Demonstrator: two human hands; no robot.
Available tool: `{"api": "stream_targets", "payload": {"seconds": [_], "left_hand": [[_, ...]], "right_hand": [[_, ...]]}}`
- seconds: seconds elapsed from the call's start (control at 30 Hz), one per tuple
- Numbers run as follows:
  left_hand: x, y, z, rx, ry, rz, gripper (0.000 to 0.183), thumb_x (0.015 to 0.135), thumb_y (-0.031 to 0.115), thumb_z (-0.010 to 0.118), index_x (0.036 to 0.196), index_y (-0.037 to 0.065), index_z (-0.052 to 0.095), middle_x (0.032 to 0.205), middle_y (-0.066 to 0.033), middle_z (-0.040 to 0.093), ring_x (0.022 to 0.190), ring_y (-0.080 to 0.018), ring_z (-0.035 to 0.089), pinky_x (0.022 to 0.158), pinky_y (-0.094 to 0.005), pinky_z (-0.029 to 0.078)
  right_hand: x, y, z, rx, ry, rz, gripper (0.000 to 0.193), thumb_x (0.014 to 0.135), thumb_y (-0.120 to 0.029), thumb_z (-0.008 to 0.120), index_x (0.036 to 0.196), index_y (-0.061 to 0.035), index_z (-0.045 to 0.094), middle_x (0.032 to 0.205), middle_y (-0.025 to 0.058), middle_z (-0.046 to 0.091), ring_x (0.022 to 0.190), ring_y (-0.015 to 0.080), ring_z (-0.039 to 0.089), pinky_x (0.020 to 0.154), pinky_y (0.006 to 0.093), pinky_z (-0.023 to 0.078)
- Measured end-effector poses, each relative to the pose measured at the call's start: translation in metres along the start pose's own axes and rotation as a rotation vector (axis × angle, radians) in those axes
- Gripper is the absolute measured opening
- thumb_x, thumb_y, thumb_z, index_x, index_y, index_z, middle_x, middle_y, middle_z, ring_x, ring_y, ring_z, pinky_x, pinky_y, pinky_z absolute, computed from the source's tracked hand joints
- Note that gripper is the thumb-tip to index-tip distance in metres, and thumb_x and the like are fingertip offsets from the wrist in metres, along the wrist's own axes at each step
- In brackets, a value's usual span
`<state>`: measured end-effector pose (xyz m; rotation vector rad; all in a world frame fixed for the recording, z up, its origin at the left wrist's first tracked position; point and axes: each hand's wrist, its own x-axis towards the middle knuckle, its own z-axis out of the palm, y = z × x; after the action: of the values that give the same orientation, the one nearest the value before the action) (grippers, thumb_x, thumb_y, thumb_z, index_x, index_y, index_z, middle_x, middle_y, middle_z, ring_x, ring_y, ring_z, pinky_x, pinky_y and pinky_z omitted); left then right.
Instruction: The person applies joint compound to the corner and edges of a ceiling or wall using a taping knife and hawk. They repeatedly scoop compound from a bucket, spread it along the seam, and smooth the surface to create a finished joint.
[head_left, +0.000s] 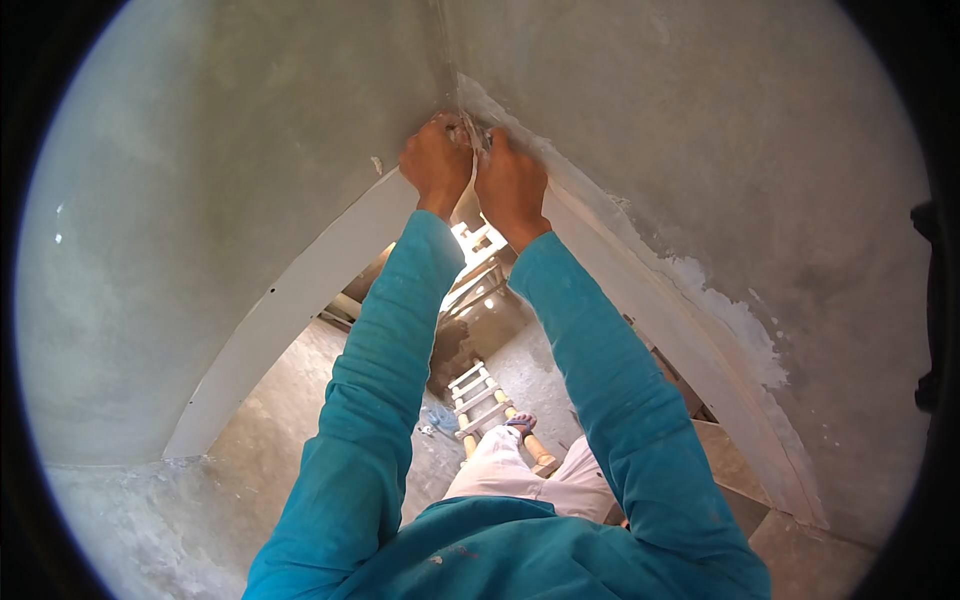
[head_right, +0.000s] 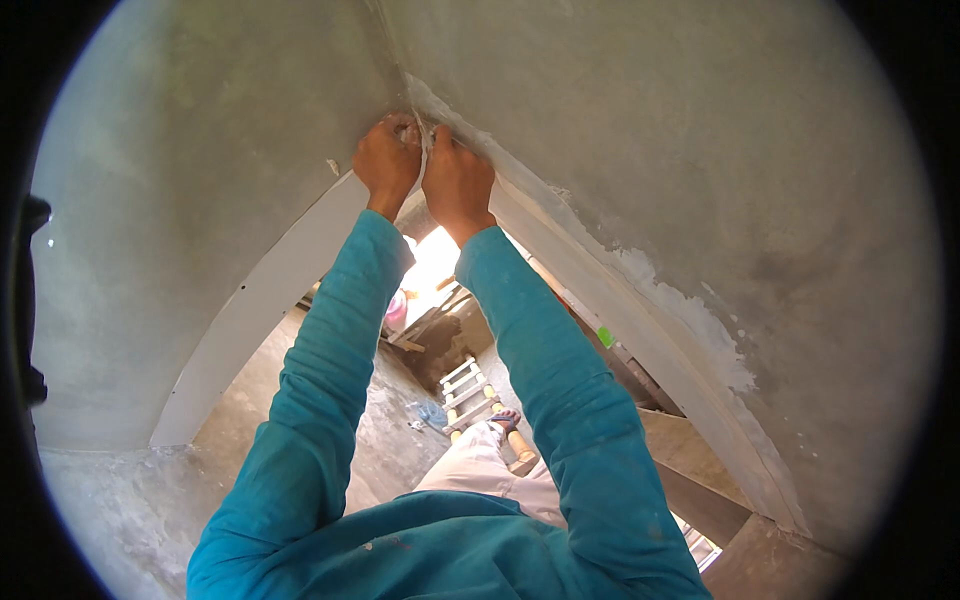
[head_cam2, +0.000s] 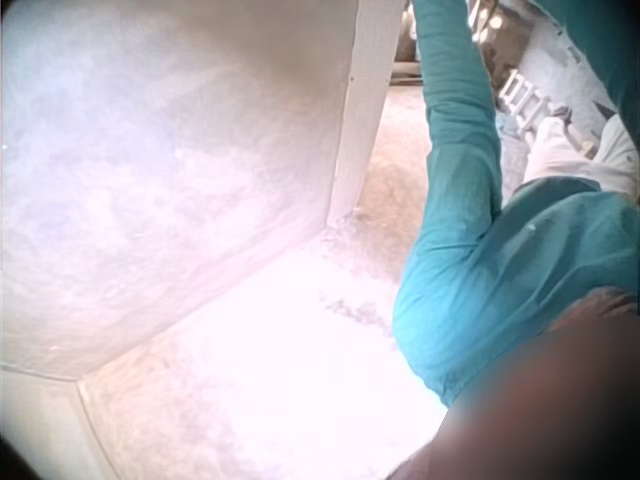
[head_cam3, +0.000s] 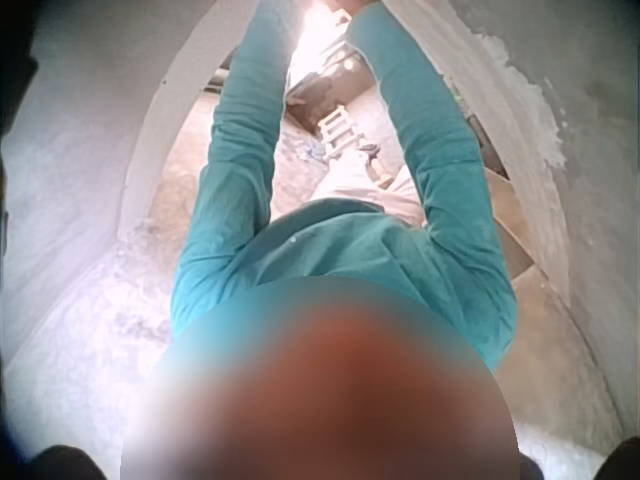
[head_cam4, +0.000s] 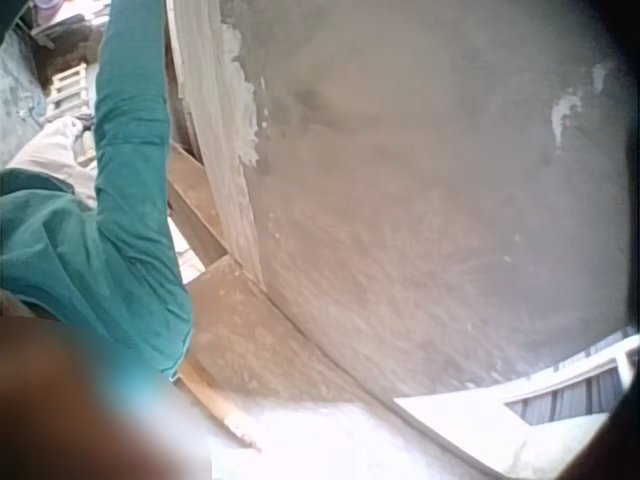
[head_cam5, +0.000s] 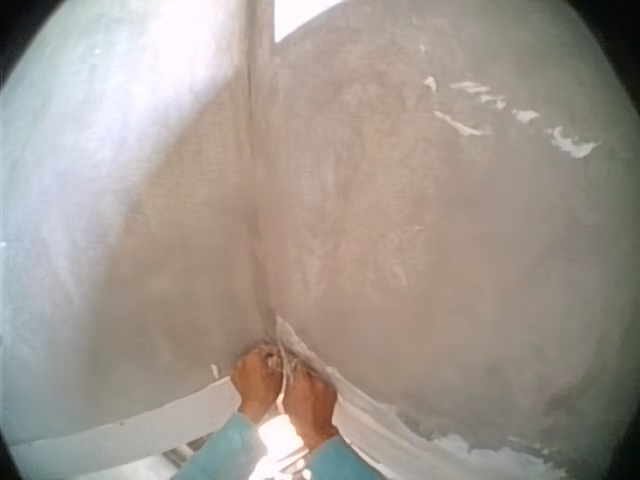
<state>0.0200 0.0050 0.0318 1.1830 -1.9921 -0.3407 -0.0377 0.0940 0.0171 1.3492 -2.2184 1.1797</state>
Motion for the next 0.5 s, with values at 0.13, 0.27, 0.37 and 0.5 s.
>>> {"api": "stream_targets", "payload": {"seconds": [0.13, 0.27, 0.37, 0.5], "left_hand": [[-0.001, -0.001, 0.001, -0.016, 0.016, 0.008, 0.013, 0.085, 0.025, 0.067, 0.095, 0.019, 0.074, 0.096, -0.0078, 0.074, 0.091, -0.0328, 0.069, 0.075, -0.0440, 0.052], [-0.003, -0.001, 0.004, -0.038, 0.035, 0.014, 0.012, 0.086, 0.025, 0.067, 0.094, 0.019, 0.073, 0.094, -0.0080, 0.074, 0.089, -0.0333, 0.069, 0.073, -0.0447, 0.052], [-0.004, -0.003, 0.005, 0.018, 0.019, 0.039, 0.013, 0.085, 0.025, 0.067, 0.094, 0.019, 0.073, 0.093, -0.0084, 0.074, 0.088, -0.0338, 0.069, 0.071, -0.0450, 0.052], [-0.006, -0.008, 0.002, -0.010, 0.004, 0.068, 0.012, 0.087, 0.022, 0.063, 0.093, 0.019, 0.073, 0.093, -0.0111, 0.073, 0.089, -0.0345, 0.069, 0.073, -0.0464, 0.053]], "right_hand": [[0.007, 0.001, -0.004, -0.047, 0.043, -0.076, 0.029, 0.084, -0.008, 0.065, 0.112, 0.0001, 0.059, 0.084, 0.0213, 0.069, 0.076, 0.0417, 0.068, 0.066, 0.0522, 0.051], [0.014, -0.001, -0.002, -0.080, -0.037, -0.004, 0.029, 0.083, -0.006, 0.064, 0.111, 0.0007, 0.058, 0.085, 0.0224, 0.069, 0.077, 0.0437, 0.067, 0.069, 0.0526, 0.051], [0.016, -0.004, 0.002, -0.075, -0.025, 0.017, 0.029, 0.082, -0.006, 0.065, 0.109, 0.0002, 0.057, 0.084, 0.0230, 0.069, 0.078, 0.0444, 0.067, 0.071, 0.0536, 0.051], [0.016, -0.004, 0.004, -0.024, -0.024, 0.009, 0.027, 0.082, -0.005, 0.063, 0.108, 0.0002, 0.057, 0.087, 0.0227, 0.069, 0.081, 0.0446, 0.067, 0.072, 0.0545, 0.051]]}}
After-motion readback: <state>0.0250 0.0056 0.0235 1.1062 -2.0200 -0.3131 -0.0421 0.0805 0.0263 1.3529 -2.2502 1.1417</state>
